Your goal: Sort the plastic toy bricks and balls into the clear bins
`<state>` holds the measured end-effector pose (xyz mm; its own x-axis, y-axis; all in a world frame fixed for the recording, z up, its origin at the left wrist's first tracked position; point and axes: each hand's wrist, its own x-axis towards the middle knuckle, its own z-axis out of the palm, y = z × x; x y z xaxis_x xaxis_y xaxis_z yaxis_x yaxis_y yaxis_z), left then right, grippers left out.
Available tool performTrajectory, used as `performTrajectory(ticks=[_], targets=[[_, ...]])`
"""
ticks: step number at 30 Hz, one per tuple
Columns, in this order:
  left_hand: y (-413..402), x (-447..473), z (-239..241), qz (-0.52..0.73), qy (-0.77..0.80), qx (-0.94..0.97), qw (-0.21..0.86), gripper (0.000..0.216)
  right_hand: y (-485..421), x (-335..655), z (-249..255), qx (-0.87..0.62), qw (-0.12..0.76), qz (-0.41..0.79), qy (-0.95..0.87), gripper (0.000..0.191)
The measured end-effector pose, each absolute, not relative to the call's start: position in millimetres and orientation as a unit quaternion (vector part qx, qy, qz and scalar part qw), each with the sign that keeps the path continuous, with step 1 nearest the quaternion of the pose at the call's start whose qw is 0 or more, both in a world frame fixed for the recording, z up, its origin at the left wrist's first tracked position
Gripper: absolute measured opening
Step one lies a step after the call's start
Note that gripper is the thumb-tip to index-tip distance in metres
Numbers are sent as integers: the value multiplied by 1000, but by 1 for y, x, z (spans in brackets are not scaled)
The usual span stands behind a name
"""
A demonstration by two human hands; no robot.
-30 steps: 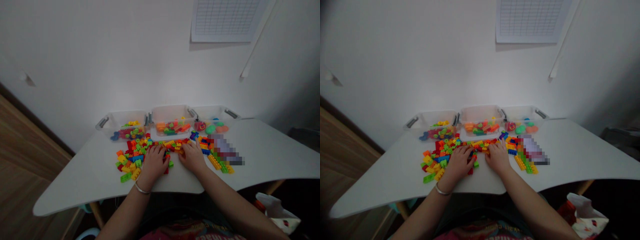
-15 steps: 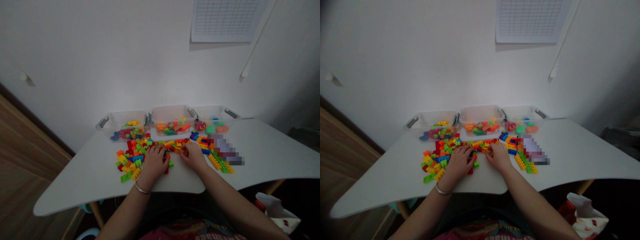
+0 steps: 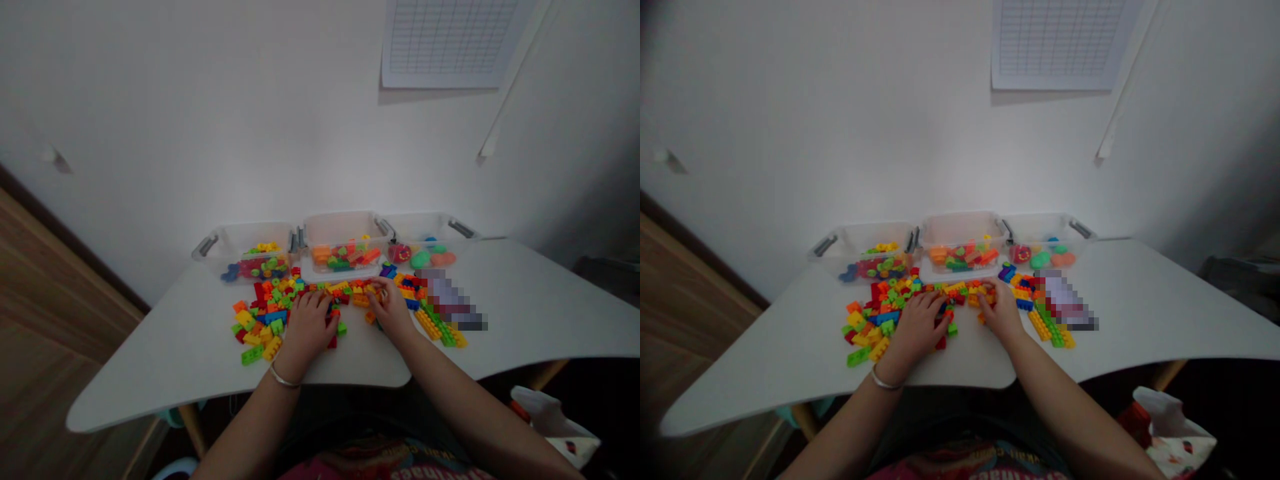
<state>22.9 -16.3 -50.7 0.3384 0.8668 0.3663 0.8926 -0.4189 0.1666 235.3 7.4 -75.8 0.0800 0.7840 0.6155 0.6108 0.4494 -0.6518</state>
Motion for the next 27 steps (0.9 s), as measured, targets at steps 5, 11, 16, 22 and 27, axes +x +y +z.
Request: performTrajectory(ticks=[5,11,16,22,27], targets=[[-17,23,-50,-198,-541,-817,33,40,22,240,-57,-507,605,114,-603,42],[-17,23,-48,-191,-543,-817,32,41,82,250,8,-451,687,112,-559,40],[-17,23,-49,-192,-545,-816,29,41,127,244,38,-467,660,112,-577,33],[-18,22,-48,-193,-543,-817,25,41,143,225,42,-532,527,79,-658,28],[-18,24,-47,-192,-541,-818,26,41,146,219,46,-614,321,81,-717,28]])
